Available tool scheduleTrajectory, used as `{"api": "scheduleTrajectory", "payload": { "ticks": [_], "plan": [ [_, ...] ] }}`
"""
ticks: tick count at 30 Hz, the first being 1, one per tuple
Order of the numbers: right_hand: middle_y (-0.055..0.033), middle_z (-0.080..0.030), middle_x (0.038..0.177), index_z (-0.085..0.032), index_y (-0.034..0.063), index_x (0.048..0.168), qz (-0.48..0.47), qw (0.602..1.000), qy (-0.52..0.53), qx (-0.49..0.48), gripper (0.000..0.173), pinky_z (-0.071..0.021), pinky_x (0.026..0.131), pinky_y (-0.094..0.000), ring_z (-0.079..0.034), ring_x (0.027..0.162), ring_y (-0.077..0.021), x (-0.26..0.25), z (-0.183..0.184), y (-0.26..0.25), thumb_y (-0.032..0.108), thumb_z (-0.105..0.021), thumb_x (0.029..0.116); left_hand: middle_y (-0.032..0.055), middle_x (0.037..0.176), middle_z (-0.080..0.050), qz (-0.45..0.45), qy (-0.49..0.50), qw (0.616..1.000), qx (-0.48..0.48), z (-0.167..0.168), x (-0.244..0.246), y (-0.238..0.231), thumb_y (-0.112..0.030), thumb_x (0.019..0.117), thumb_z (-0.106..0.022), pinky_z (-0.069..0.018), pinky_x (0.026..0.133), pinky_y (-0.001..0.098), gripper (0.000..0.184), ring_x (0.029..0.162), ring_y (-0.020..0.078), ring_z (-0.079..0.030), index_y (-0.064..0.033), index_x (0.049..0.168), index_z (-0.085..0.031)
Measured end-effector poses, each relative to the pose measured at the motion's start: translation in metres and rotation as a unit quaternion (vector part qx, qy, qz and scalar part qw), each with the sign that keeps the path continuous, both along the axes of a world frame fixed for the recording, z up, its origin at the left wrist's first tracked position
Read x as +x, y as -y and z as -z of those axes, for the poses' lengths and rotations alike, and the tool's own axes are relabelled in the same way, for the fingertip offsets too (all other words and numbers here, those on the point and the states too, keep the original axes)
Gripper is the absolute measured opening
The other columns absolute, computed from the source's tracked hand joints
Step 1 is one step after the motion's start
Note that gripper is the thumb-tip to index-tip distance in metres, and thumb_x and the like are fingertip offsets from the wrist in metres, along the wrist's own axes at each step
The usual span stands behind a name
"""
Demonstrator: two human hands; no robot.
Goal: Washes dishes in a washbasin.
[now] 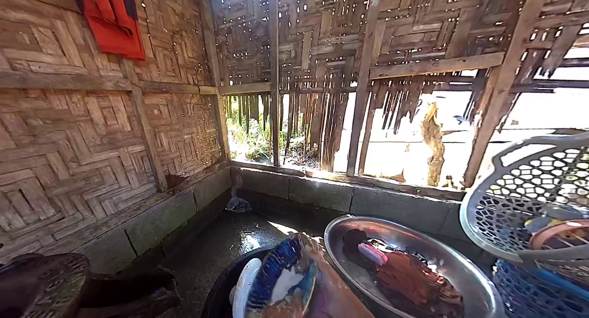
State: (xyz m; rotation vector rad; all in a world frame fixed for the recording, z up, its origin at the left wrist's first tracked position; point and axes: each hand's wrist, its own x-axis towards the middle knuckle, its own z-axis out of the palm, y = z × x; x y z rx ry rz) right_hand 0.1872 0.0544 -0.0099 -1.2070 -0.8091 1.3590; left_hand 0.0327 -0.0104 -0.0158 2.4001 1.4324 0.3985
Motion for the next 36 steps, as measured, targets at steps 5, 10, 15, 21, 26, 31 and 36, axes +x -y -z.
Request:
{"api": "scheduleTrajectory", "payload": {
  "ticks": [5,10,15,21,26,31,36],
  "plan": [
    [-0.0166,-0.066,0.113,-0.053,0.0008,0.134,0.102,0.994,0.024,-0.027,0.035,-0.0563,0.083,-0.0443,-0.066,0.100,-0.0235,0.024,0.020,-0.010,0.011,-0.060,0.1011,0.0205,0.142,-0.058,0.081,0.004,0.997,-0.003,0.017,-0.007,-0.027,-0.039,0.1038,-0.056,-0.0274,0.117,0.0675,0.050,0.136,0.0415,-0.050,-0.0066,0.141,-0.059],
    [-0.0193,-0.066,0.117,-0.057,-0.0032,0.132,0.203,0.969,0.142,0.026,0.045,-0.0534,0.089,-0.0466,-0.065,0.104,-0.0246,0.068,0.011,-0.004,0.033,-0.056,0.1055,0.0256,0.158,-0.039,-0.126,0.185,0.965,0.134,0.024,-0.036,-0.047,-0.068,0.0884,-0.060,-0.0077,0.118,0.0741,0.093,0.150,0.0449,-0.030,-0.0015,0.152,-0.047],
    [-0.0142,-0.068,0.110,-0.058,-0.0003,0.130,0.169,0.979,0.105,0.041,0.043,-0.0559,0.085,-0.0386,-0.067,0.098,-0.0184,0.063,-0.001,0.006,0.036,-0.051,0.1072,0.0250,0.152,-0.045,-0.181,0.557,0.777,-0.230,0.007,-0.032,-0.049,-0.040,0.1089,-0.041,-0.0473,0.105,0.0563,0.063,0.135,0.0376,-0.051,-0.0009,0.157,-0.029],
    [-0.0039,-0.060,0.076,-0.056,0.0076,0.123,0.017,0.967,0.252,0.023,0.043,-0.0521,0.053,-0.0316,-0.057,0.057,-0.0126,0.071,0.017,-0.002,0.045,-0.042,0.1090,0.0213,0.120,-0.063,-0.230,0.714,0.600,-0.278,-0.005,-0.016,-0.046,-0.011,0.1054,-0.053,-0.0585,0.089,0.0412,0.042,0.103,0.0260,-0.068,0.0021,0.143,-0.039],
    [-0.0064,-0.064,0.081,-0.062,-0.0023,0.122,0.213,0.928,0.270,0.148,0.050,-0.0506,0.058,-0.0327,-0.058,0.062,-0.0132,0.082,-0.009,-0.013,0.038,-0.034,0.1113,0.0235,0.120,-0.060,-0.259,0.657,0.651,-0.279,0.002,-0.024,-0.046,-0.003,0.1016,-0.054,-0.0578,0.087,0.0418,0.043,0.103,0.0270,-0.066,0.0047,0.141,-0.039],
    [-0.0107,-0.068,0.103,-0.047,0.0025,0.136,0.005,0.979,0.137,0.151,0.060,-0.0571,0.067,-0.0339,-0.067,0.078,-0.0170,0.040,-0.044,0.003,0.048,-0.018,0.1099,0.0194,0.115,-0.061,-0.217,0.588,0.691,-0.361,0.008,-0.012,-0.034,-0.002,0.1000,-0.053,-0.0579,0.083,0.0401,0.042,0.097,0.0235,-0.066,0.0035,0.140,-0.039],
    [-0.0255,-0.019,0.167,-0.032,0.0105,0.161,-0.027,0.838,0.499,0.219,0.077,-0.0106,0.121,-0.0699,-0.016,0.155,-0.0448,0.019,0.019,0.003,0.059,-0.038,0.1011,0.0156,0.109,-0.063,-0.176,0.571,0.710,-0.373,-0.008,-0.010,-0.021,-0.002,0.1000,-0.052,-0.0580,0.084,0.0378,0.037,0.094,0.0200,-0.067,0.0039,0.136,-0.042]
  ]
}}
